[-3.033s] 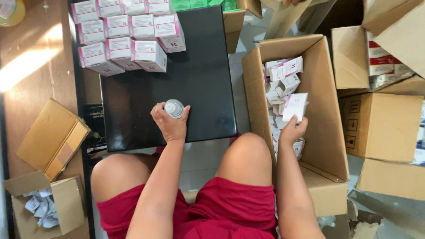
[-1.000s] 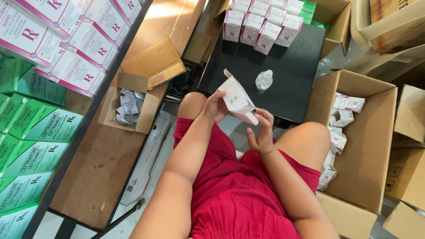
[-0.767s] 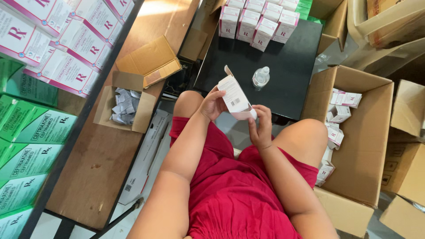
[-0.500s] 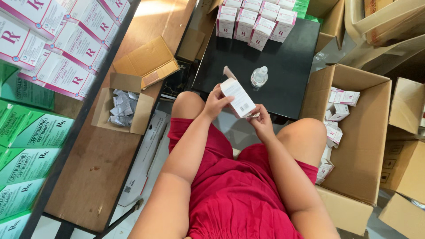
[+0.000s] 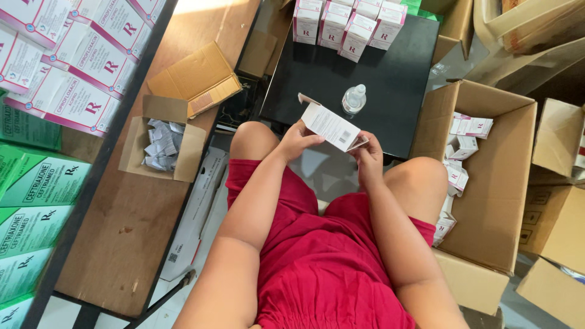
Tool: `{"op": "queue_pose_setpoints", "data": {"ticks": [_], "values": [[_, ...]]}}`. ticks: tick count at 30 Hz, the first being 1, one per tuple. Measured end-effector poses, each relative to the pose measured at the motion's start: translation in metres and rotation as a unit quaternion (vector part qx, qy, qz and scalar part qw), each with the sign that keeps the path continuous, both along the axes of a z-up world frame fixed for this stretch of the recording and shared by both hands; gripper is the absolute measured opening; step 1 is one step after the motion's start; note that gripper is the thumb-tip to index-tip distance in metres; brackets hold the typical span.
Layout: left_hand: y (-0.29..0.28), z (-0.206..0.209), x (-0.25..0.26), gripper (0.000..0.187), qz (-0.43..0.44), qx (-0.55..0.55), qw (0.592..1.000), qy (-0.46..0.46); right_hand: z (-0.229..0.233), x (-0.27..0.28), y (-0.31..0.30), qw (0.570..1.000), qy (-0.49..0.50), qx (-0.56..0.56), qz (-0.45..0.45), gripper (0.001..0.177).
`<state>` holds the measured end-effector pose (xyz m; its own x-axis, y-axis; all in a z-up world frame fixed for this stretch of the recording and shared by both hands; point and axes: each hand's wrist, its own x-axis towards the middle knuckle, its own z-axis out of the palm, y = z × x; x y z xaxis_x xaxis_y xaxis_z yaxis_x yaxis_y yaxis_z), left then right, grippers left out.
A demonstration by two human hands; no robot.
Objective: The person sits on the floor and repeatedly picks up small white boxes and clear plastic bottles. They open the boxes, insert the bottles, and place the filled boxes into a larger cardboard carton. The process is repeated continuously throughout the clip.
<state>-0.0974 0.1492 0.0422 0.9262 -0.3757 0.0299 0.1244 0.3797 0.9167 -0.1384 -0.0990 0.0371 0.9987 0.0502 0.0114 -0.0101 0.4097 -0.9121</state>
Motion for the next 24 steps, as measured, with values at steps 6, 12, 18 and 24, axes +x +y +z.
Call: {"op": "queue_pose_setpoints", "data": {"ticks": [6,12,18,24], "values": [[0.0,-0.013,0.001,0.061,-0.005,0.022,1.0,0.011,0.007,0.003,-0.008,0.994,0.038,0.091,0.046,0.039],[-0.006,-0.002,0.007,0.046,0.068,0.037,0.987,0.142,0.006,0.004,-0.004,0.988,0.039,0.085,0.12,0.048],[0.0,0.0,0.009,0.039,0.065,-0.015,0.982,0.179,0.021,-0.005,-0.002,0.979,-0.045,-0.11,0.166,0.063],[0.008,0.001,0.005,0.038,0.05,-0.065,0.987,0.139,0.022,-0.011,-0.004,0.962,0.047,-0.106,0.248,0.062]]}}
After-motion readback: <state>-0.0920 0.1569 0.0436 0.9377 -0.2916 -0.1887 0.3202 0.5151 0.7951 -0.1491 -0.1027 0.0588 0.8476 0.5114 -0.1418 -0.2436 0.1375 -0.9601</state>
